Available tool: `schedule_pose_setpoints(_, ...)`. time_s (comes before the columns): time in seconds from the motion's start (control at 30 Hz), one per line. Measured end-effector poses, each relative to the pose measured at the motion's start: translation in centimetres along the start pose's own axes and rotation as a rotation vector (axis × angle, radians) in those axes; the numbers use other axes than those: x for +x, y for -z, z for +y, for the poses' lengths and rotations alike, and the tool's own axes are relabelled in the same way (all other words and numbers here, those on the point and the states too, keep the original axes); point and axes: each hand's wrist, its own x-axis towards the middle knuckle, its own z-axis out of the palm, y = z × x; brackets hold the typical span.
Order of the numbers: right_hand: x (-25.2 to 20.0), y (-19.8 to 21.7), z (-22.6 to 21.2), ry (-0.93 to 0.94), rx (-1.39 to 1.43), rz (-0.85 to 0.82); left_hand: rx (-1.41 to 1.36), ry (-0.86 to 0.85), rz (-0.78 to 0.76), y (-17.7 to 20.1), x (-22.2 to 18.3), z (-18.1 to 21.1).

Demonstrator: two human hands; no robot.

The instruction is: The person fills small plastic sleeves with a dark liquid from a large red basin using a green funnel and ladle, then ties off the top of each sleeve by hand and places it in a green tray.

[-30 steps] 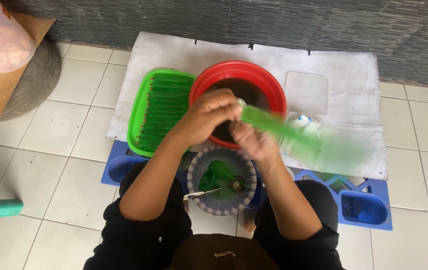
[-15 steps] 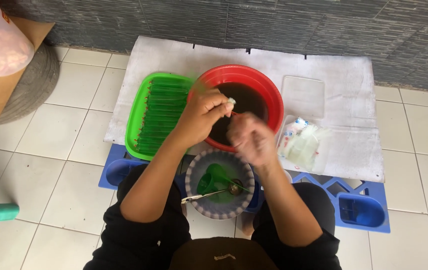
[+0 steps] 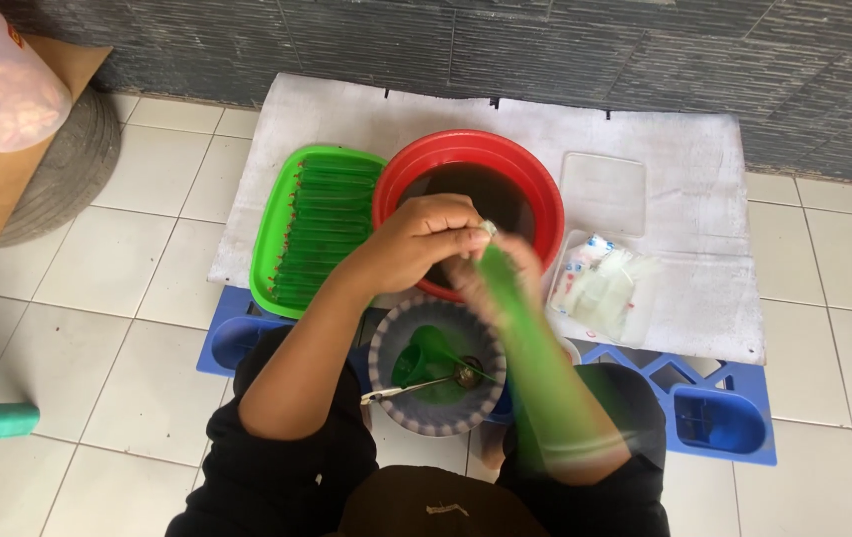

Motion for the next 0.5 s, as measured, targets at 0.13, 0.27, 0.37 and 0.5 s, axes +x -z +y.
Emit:
schedule_pose_setpoints(0.13, -0.8, -4.2, -0.2, 0.199, -0.414, -0.072, 0.131, 0.026, 0.073, 0.8, 0.6, -1.1)
schedule_pose_setpoints(0.27, -1.6, -5.2, 2.7, 0.103, -0.262, 0.138, 0.015, 0.002, 0.042, 0.4, 0.3, -0.6)
schedule_pose_setpoints(0.37, -0.7, -3.6, -0.6, 0.171, -0.285, 0.076, 0.062, 0.008, 0.05, 0.2, 0.4, -0.6)
schedule_pose_setpoints(0.5, -1.0, -3.1, 1.5, 0.182, -0.371, -0.048, 0.061, -0.013, 0.135, 0.9, 0.8, -2.1)
